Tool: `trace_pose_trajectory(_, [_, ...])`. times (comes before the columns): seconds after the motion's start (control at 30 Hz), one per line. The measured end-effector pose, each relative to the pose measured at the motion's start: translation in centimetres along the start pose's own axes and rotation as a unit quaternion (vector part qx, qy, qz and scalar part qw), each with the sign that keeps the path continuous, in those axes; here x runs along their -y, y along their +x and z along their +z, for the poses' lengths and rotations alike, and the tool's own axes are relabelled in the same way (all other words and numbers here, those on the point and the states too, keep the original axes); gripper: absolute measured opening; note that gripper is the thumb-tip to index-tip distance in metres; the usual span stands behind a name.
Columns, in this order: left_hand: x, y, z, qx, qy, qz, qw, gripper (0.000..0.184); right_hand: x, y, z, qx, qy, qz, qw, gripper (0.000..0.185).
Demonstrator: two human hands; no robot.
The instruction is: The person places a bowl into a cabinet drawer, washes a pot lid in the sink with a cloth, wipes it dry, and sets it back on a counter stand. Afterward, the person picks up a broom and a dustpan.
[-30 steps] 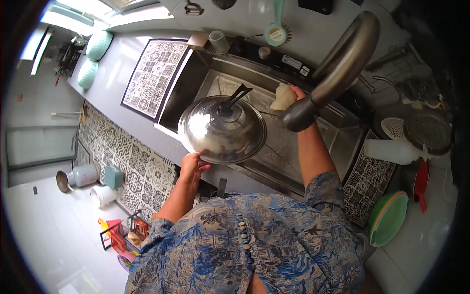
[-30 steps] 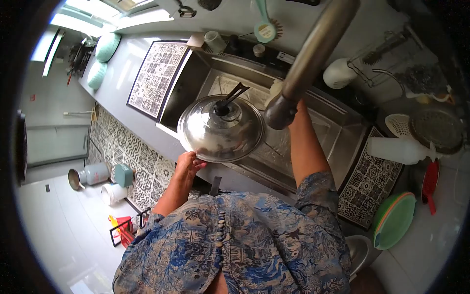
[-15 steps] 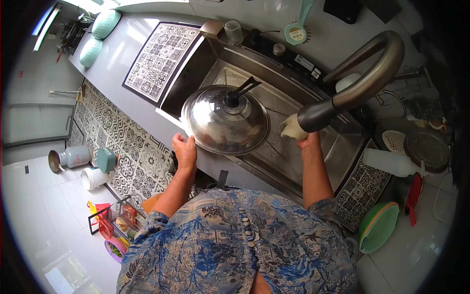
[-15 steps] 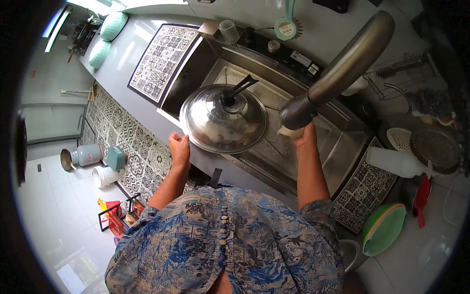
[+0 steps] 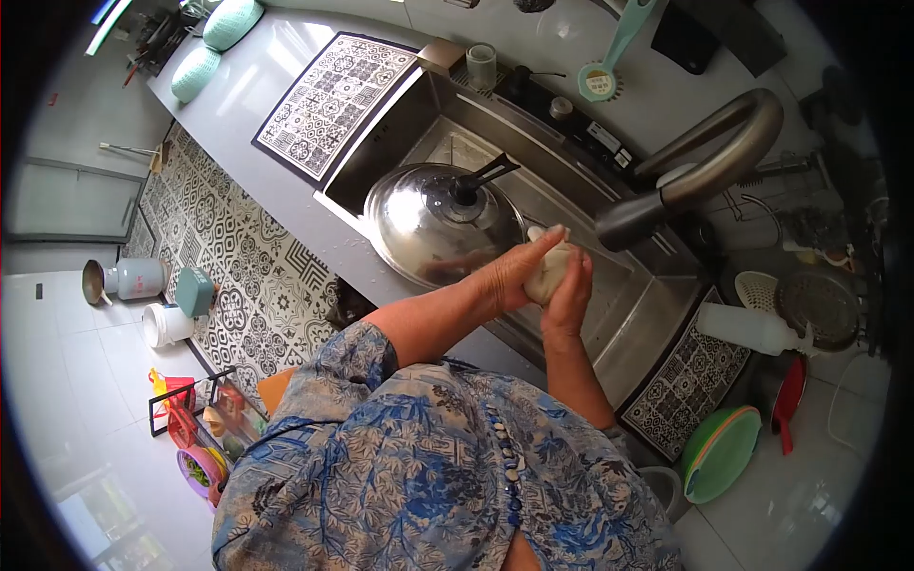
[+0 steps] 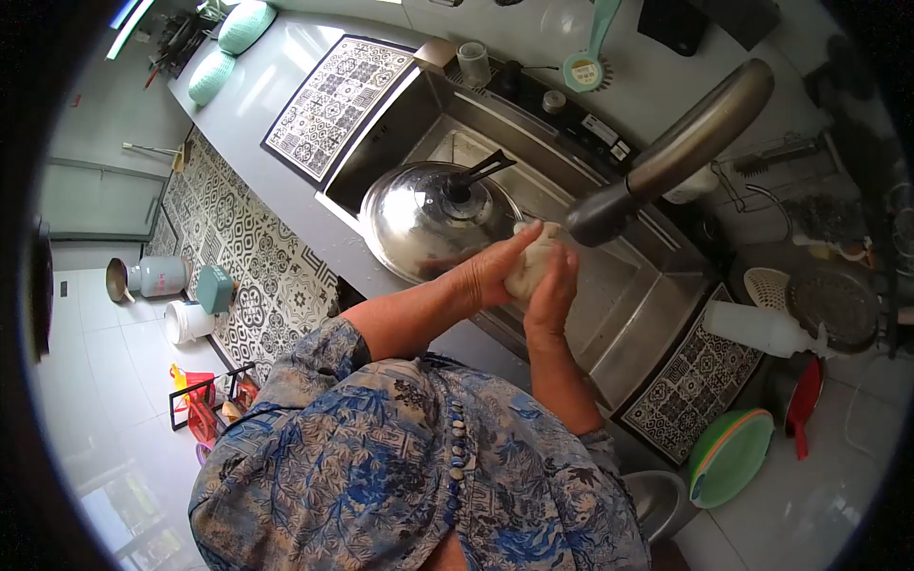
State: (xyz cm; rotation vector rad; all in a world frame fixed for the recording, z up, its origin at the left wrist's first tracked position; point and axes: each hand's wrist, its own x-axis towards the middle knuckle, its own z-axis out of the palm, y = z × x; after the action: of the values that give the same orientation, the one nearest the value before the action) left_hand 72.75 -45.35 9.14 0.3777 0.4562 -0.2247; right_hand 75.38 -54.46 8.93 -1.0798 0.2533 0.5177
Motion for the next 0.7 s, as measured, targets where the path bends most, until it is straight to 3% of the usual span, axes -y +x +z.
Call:
trace_pose_trajectory(0.07, [-0.8, -0.7, 0.8, 0.061, 0.0, -0.042, 0.997, 0.049, -0.5, -0.3, -0.6, 0.031, -0.287, -0.177, 0.941, 0.049])
trace_pose_trajectory(0.13, [-0.2, -0.6, 1.0, 0.06, 0.151, 0.041, 0.986, 0.041, -0.6, 0.5, -1.9, 0.068, -0.3, -0.212, 0.928, 0.053])
trace_pose_trajectory(0.23, [0.0, -1.0, 1.8, -0.002, 0.206, 0.048, 0.977, 0.034, 0.3, 1.2, -1.8, 0.146, -0.355, -0.26, 0.886, 0.056])
trace_pose_trajectory(0.27, [-0.4, -1.1, 1.9, 0.003, 0.21, 0.05, 0.976, 0.034, 0.9, 0.7, -1.0, 0.14, -0.215, -0.122, 0.959, 0.059])
trace_pose_trajectory(0.3, [-0.7, -1.3, 1.9, 0.005, 0.207, 0.02, 0.978, 0.032, 1.3, 0.2, -0.5, 0.128, -0.066, 0.024, 0.989, 0.062])
trace_pose_trajectory(0.43, [-0.6, -1.9, 3.6, -0.022, 0.132, -0.01, 0.991, 0.032, 1.6, 2.7, -3.3, 0.074, 0.039, 0.056, 0.995, 0.066])
trace_pose_trajectory(0.5, [0.2, -1.7, 4.5, 0.005, 0.056, -0.013, 0.998, 0.033, 1.2, 3.9, -4.8, 0.137, 0.205, 0.176, 0.953, 0.075])
trace_pose_trajectory(0.53, [0.7, -1.5, 4.8, 0.034, -0.016, -0.021, 0.999, 0.034, 0.8, 3.8, -4.5, 0.144, 0.199, 0.185, 0.951, 0.075])
trace_pose_trajectory(0.6, [3.0, -0.5, 5.1, 0.04, -0.052, 0.022, 0.998, 0.034, -0.2, 3.6, -3.8, 0.42, 0.34, 0.039, 0.84, 0.074])
trace_pose_trajectory(0.63, [3.4, -0.6, 5.0, 0.043, -0.068, 0.04, 0.996, 0.034, 0.4, 2.9, -2.7, 0.353, 0.284, -0.025, 0.891, 0.065])
trace_pose_trajectory(0.67, [3.4, -1.1, 5.3, 0.046, -0.085, 0.057, 0.994, 0.035, 0.5, 2.6, -2.4, 0.355, 0.284, -0.016, 0.891, 0.065])
trace_pose_trajectory(0.7, [3.3, -1.4, 5.6, 0.061, -0.111, 0.038, 0.991, 0.035, 0.7, 2.5, -2.6, 0.379, 0.368, -0.008, 0.849, 0.063])
